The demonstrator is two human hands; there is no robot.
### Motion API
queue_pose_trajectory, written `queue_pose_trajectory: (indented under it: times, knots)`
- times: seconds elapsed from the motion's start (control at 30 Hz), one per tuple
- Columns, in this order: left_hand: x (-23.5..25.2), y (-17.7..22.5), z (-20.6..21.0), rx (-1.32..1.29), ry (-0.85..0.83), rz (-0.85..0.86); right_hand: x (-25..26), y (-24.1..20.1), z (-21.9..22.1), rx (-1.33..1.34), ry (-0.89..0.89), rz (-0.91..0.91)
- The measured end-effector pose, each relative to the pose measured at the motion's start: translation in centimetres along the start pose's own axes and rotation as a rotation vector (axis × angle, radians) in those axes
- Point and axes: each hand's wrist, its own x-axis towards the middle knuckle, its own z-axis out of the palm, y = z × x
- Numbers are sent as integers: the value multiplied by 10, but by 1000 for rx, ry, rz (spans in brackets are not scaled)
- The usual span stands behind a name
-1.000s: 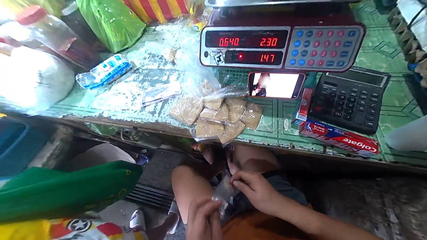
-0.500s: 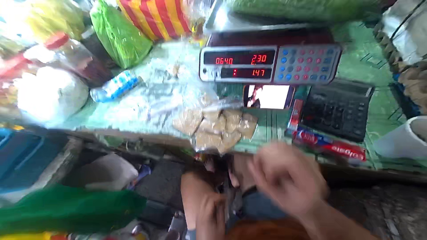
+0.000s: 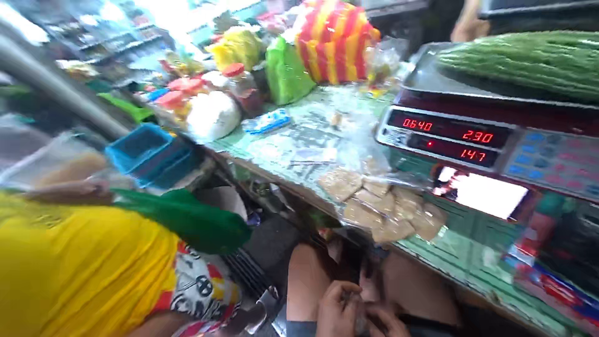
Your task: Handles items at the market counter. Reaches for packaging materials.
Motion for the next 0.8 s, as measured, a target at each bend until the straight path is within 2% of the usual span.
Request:
queue_pose_trajectory:
  times: [0.07, 0.13, 0.2, 0.23, 0.3, 0.33, 0.43, 0.5, 0.6, 0.7, 0.73, 0.8]
  knots:
    - [-10, 1, -6, 48, -9, -7, 5, -5, 2, 70, -60, -59]
    - [-25, 6, -11, 63, 39, 91, 10, -21, -2, 202, -170, -62]
    - [-28, 2, -16, 102, 131, 206, 19, -30, 2, 383, -311, 82]
    - [-24, -7, -20, 162, 171, 204, 25, -27, 10, 444, -360, 172]
    - [-26, -25, -26, 261, 209, 78, 29, -21, 30, 495, -389, 347]
    - [-33, -23, -29, 282, 241, 67, 25, -27, 36, 482, -395, 352]
    - [-36, 10, -48, 289, 397, 285, 30, -72, 33, 368, -386, 49]
    - [-39, 6, -62, 340, 399, 237, 38, -78, 36, 235, -393, -46]
    - [-44, -4, -64, 463, 292, 90, 43, -77, 27, -88, -370, -16]
    - [-48, 19, -63, 444, 347, 258, 33, -108, 9, -194, -234, -277]
    - [-50, 15, -61, 471, 344, 252, 34, -105, 6, -231, -229, -274]
    - [-45, 0, -54, 602, 256, 195, 43, -85, 6, -332, -294, -153]
